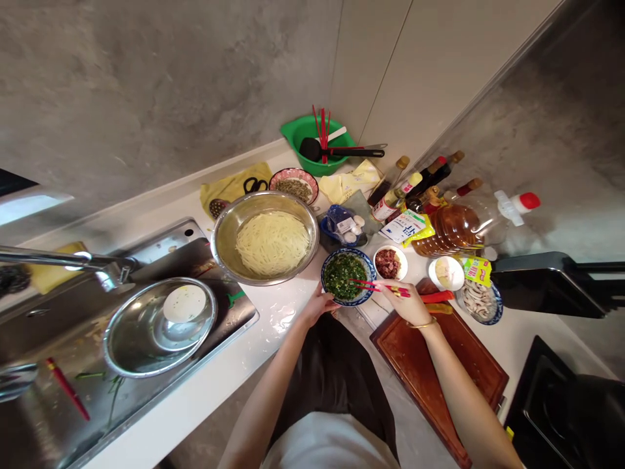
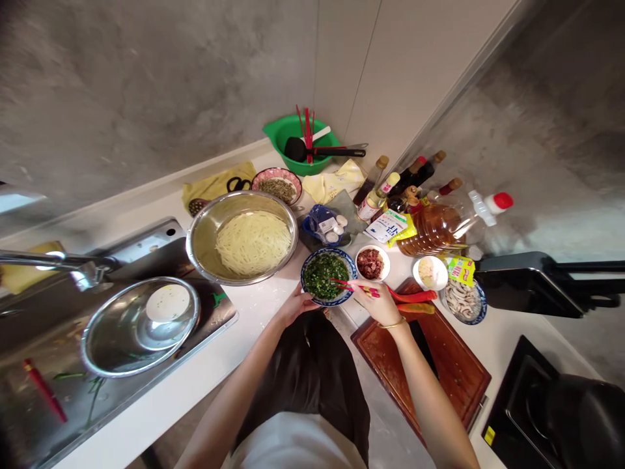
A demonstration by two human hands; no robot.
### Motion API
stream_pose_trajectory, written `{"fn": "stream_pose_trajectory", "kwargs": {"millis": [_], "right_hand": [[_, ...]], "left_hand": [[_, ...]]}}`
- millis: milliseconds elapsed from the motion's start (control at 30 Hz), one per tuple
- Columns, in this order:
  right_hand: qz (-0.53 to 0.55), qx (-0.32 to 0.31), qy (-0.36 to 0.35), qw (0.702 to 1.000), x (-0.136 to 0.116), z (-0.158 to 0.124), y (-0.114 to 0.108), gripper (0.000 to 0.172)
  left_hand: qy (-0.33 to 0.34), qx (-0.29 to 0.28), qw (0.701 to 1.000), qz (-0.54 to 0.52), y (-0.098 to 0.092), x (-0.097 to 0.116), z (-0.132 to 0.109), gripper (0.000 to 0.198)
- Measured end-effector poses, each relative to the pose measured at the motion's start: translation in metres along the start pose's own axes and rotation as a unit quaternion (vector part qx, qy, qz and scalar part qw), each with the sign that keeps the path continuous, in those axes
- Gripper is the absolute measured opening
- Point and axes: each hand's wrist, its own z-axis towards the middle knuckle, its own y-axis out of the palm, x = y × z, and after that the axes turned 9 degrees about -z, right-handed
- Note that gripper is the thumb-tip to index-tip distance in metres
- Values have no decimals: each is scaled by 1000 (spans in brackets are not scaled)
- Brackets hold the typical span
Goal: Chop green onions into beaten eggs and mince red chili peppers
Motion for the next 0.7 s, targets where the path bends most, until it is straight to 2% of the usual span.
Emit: {"fn": "stream_pose_trajectory", "kwargs": {"millis": [100,167,267,367,433,567,700], "right_hand": [[1,90,41,995,11,4,-10,27],[-6,119,42,992,11,11,-3,27],[4,84,6,996,3,16,17,26],[35,32,-4,999,-5,4,27,25],[60,35,19,997,-7,-15,23,25],[89,105,108,985,-7,-71,5,27],[134,189,221,947,-14,-136,0,32]], "left_hand": [[0,-1,1000,7,1,1,-1,67],[0,5,1000,22,2,2,-1,62],[16,23,999,43,6,1,0,56],[48,32,997,58,11,0,-2,54],[61,21,996,62,15,2,-8,53],[56,-18,997,59,21,11,-32,61],[17,-44,993,109,29,18,-55,65]]}}
